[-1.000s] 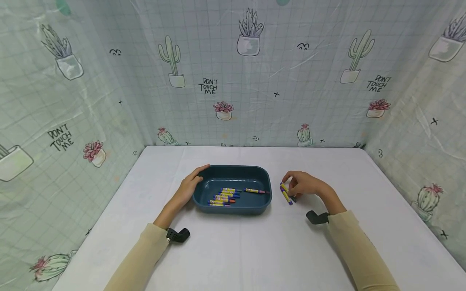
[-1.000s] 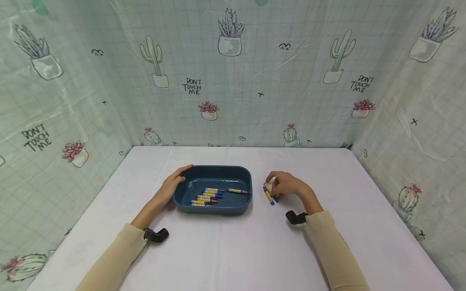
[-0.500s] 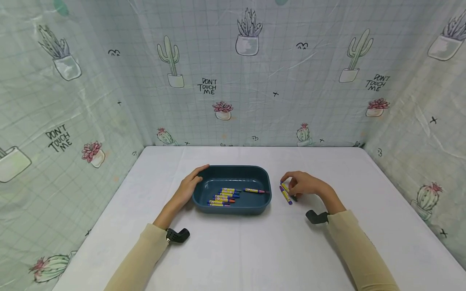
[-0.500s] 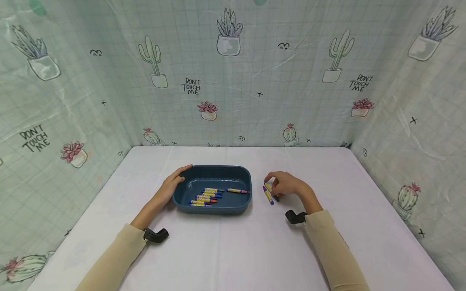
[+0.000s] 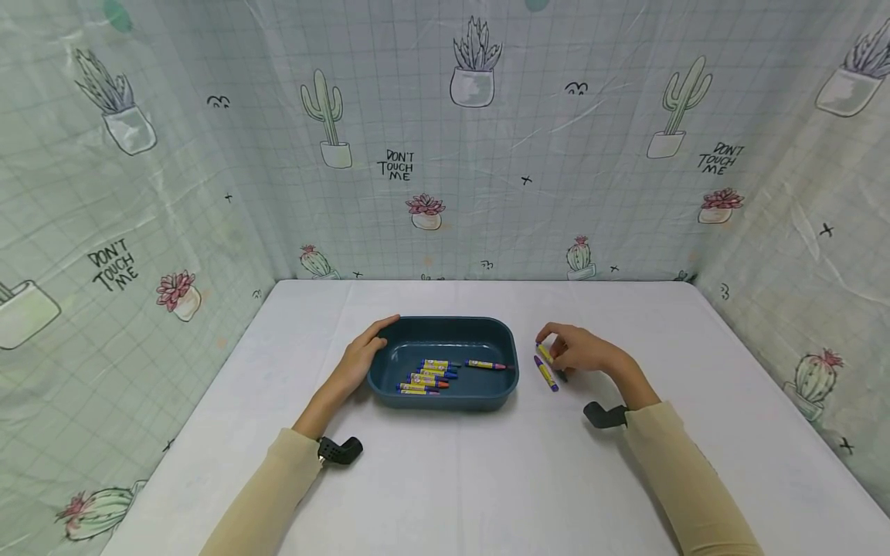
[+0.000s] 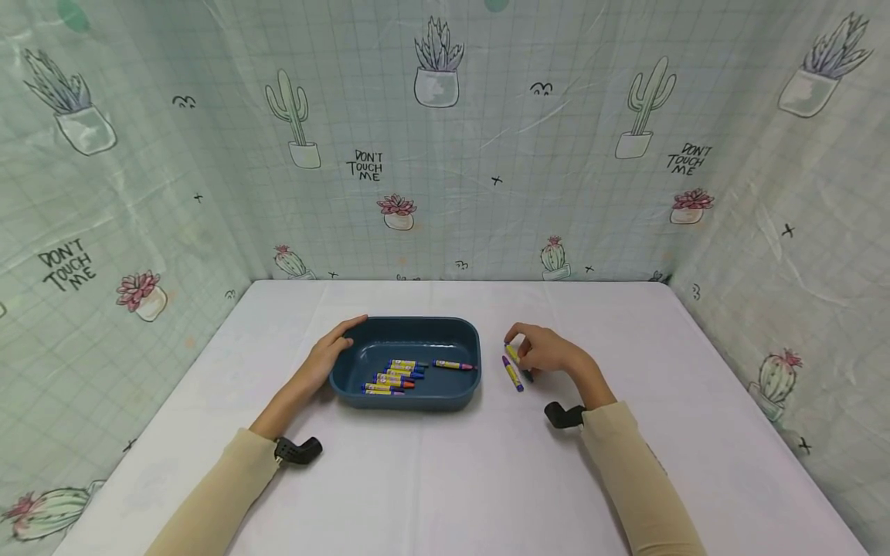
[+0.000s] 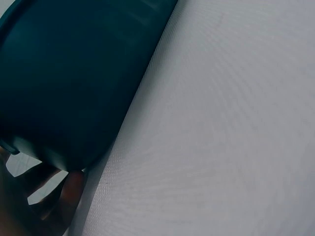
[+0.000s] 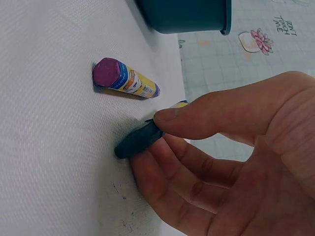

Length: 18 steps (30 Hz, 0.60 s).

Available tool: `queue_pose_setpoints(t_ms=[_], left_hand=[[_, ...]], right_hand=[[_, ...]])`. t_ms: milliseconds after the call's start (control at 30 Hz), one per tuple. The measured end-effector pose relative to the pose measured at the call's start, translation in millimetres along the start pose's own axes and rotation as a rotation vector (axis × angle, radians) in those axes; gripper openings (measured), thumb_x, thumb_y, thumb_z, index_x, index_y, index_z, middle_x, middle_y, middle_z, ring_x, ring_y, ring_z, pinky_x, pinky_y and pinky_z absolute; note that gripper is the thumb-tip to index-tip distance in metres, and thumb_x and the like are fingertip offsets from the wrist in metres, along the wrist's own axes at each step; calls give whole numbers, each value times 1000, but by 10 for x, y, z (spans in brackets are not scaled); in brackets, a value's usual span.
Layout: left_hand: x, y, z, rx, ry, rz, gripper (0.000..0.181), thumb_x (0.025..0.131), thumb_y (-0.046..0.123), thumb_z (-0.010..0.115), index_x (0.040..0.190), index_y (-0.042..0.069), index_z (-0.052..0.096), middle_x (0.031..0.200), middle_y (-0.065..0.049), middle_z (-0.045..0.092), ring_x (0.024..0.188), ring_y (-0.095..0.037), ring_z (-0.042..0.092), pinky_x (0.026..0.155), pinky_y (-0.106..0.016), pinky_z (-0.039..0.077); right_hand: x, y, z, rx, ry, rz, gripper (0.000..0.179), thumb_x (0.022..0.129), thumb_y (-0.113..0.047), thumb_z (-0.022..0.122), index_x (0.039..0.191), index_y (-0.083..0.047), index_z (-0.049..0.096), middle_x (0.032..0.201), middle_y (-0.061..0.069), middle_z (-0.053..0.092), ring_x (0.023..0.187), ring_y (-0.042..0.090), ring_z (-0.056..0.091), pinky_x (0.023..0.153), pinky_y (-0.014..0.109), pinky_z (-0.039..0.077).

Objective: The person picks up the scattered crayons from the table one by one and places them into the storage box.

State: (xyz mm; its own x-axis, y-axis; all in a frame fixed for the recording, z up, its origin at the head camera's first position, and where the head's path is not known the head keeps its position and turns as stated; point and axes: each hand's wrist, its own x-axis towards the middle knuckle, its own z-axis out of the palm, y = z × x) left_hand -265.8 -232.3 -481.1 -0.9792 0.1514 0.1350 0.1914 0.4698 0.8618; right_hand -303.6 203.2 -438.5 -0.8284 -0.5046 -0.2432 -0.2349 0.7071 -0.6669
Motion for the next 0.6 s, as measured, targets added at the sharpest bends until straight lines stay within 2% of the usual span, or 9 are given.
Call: queue_pose_setpoints(t_ms=[600], left_hand=[[-3,6,-10,2,5,12,51,106,18,38,156,26,46,167,-3,40,159,-32,26,128,-61,18]], right_hand=[[-29,-33,-12,3,10,-3,50,90,-1,65,139,-3,52,106,18,63,75,21,61,68,32,55]])
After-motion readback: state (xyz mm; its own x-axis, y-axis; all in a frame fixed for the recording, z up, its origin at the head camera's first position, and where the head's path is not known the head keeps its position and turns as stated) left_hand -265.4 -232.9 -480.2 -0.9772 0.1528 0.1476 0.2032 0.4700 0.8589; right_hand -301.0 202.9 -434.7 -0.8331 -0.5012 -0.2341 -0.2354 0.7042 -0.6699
